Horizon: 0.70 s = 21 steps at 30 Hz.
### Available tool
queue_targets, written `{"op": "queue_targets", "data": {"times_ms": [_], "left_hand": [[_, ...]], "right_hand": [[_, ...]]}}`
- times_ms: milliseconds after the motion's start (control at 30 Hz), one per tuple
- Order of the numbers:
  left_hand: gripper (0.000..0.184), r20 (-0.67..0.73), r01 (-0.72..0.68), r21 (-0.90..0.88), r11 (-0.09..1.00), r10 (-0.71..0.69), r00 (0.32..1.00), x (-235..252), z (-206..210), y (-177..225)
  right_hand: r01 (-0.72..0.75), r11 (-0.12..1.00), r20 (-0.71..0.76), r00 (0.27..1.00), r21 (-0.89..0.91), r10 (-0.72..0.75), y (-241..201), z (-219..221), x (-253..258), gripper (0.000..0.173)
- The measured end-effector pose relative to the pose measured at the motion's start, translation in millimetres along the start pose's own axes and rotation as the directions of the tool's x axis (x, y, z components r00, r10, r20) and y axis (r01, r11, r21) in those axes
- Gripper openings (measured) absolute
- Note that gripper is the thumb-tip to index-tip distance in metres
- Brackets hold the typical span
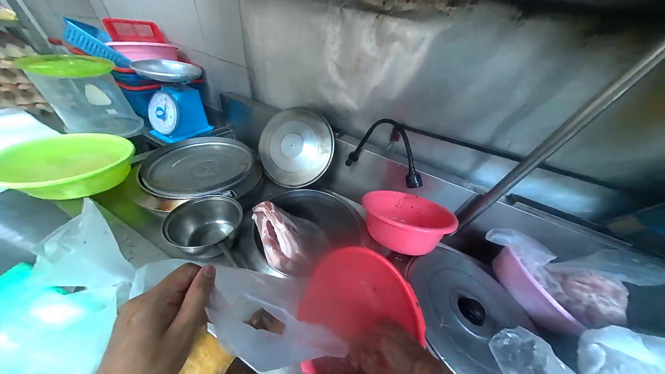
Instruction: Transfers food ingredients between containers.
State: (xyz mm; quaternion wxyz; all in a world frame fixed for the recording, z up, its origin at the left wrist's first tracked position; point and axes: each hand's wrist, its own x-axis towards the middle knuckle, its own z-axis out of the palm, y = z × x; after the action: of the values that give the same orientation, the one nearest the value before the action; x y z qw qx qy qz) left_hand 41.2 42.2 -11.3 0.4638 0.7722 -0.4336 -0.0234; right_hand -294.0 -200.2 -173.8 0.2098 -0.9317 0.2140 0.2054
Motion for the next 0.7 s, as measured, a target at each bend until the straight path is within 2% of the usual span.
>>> {"op": "queue_targets", "data": {"times_ms": [167, 267, 367, 433, 533, 600, 700], "left_hand": [[0.041, -0.006, -0.006, 0.030, 1.000, 0.006, 1.000, 2, 2, 3], [0.042, -0.014, -0.006, 0.029, 1.000, 0.006, 1.000, 1, 2, 1], [0.041, -0.012, -0.004, 0.030, 1.000, 0.004, 1.000, 0, 1, 2], [0.041, -0.022, -0.012, 0.036, 0.999, 0.013, 1.000, -1, 1, 2], [0.041, -0.045, -0.023, 0.045, 0.999, 0.025, 0.999, 0, 4, 3], [0.041, -0.045, -0.020, 0.048, 0.999, 0.023, 0.999, 1, 5, 5], [0.041, -0.041, -0.028, 0.049, 0.998, 0.030, 0.999, 1, 5, 7]], "right_hand": [[-0.065, 0.996, 0.041, 0.997, -0.062, 0.068, -23, 4, 3, 0.057], [-0.066, 0.995, 0.057, 0.996, -0.079, 0.070, -26, 1, 4, 0.048], [0.034, 0.999, 0.073, 0.997, -0.016, -0.033, -9, -2, 8, 0.040], [0.061, 0.998, 0.089, 0.994, -0.023, -0.058, -3, -5, 8, 0.040], [0.019, 0.991, 0.169, 0.986, -0.135, 0.004, -3, -7, 8, 0.049], [0.005, 0.979, 0.227, 0.973, -0.205, 0.043, -12, -12, 9, 0.049], [0.018, 0.975, 0.127, 0.992, -0.220, 0.011, -15, -9, 7, 0.040]]}}
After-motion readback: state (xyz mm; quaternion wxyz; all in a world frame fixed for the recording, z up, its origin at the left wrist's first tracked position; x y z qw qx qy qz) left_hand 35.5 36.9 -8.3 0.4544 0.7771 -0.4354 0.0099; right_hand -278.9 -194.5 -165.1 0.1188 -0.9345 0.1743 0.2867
